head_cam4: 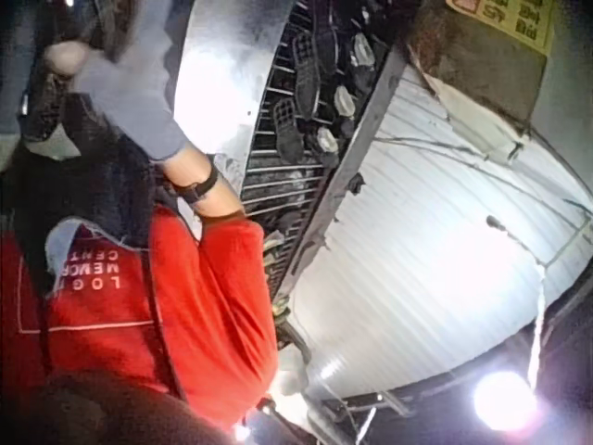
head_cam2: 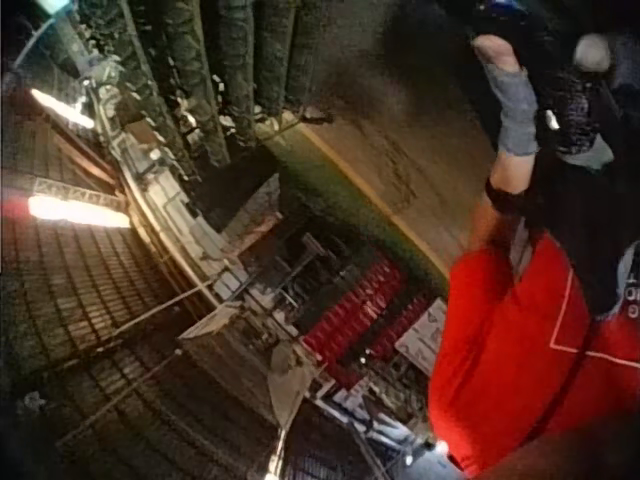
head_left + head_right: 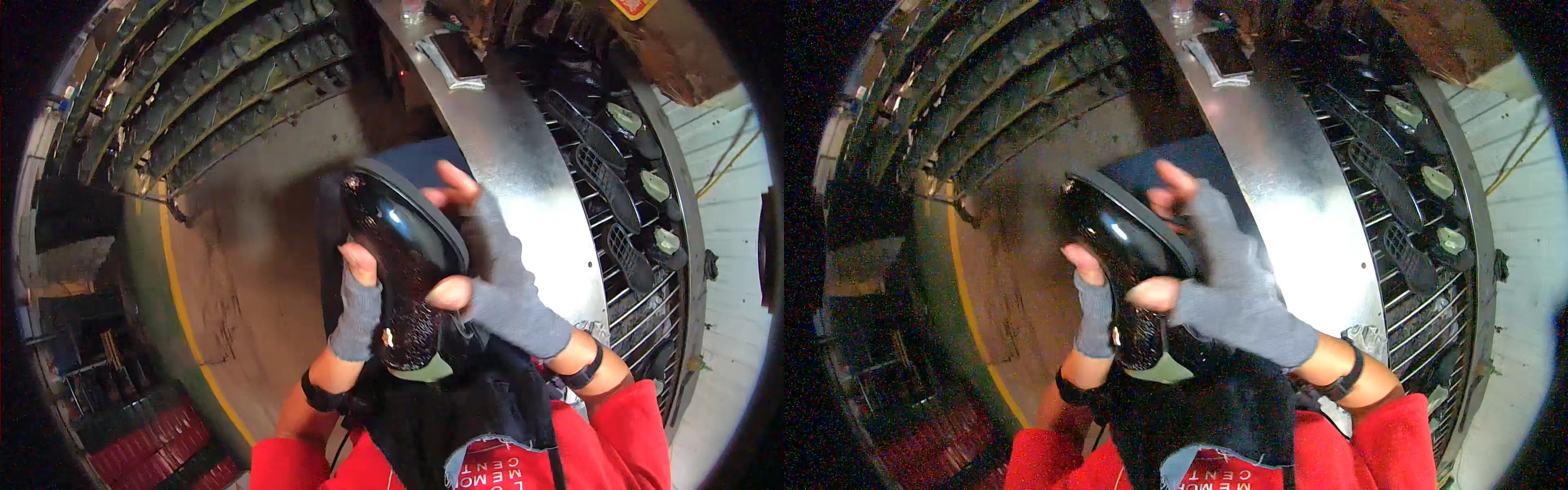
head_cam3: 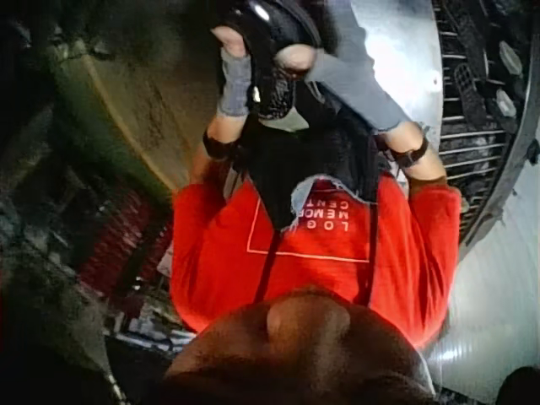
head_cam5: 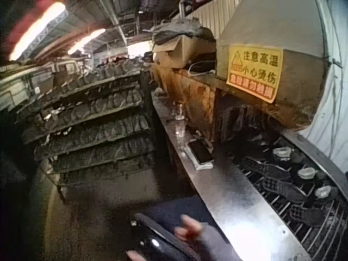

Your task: Polishing and inspecting finished dress shoes in a manufacturing facility.

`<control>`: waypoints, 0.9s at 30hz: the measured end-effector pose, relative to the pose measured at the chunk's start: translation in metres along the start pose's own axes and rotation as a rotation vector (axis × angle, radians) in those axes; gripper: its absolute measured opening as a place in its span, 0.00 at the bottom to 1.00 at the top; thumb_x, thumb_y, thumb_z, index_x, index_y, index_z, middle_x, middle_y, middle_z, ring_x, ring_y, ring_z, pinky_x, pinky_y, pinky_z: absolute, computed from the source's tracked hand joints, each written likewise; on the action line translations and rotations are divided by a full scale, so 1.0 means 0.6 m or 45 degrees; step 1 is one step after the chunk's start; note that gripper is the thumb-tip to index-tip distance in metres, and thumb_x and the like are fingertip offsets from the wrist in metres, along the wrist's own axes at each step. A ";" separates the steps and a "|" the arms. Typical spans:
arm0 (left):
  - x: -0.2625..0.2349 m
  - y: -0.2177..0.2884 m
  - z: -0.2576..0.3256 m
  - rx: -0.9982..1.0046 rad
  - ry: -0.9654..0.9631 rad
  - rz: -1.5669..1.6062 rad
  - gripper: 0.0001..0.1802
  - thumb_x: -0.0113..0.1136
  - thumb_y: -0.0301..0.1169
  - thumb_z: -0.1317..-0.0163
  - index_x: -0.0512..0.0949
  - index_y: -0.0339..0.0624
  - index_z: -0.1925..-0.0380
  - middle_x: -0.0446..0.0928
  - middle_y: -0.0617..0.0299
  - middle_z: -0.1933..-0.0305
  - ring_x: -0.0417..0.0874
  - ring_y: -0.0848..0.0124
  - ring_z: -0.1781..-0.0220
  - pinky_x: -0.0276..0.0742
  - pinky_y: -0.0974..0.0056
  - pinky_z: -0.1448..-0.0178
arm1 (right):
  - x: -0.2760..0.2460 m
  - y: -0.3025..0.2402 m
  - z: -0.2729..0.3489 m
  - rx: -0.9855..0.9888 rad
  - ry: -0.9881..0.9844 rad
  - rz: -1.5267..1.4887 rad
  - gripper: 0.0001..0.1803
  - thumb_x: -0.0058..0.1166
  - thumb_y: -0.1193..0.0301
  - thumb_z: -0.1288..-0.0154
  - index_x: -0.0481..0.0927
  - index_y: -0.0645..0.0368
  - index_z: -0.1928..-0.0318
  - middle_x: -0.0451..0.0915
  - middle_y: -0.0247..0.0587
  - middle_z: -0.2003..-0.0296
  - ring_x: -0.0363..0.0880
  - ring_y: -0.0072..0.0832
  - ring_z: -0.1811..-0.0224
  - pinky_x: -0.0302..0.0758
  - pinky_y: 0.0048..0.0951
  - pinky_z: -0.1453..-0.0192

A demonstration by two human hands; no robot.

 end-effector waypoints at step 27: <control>0.006 0.138 -0.133 0.355 -0.333 -0.597 0.45 0.35 0.70 0.23 0.77 0.34 0.49 0.81 0.52 0.48 0.83 0.63 0.44 0.78 0.60 0.37 | -0.018 0.108 0.004 1.027 -0.408 -1.099 0.31 0.54 0.56 0.26 0.76 0.70 0.36 0.86 0.54 0.46 0.91 0.38 0.52 0.89 0.37 0.41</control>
Point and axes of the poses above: each hand's wrist, its own z-axis away from the middle knuckle, its own x-axis out of the palm, y = z × x, the point moved 5 cm from there along -z, towards the middle knuckle
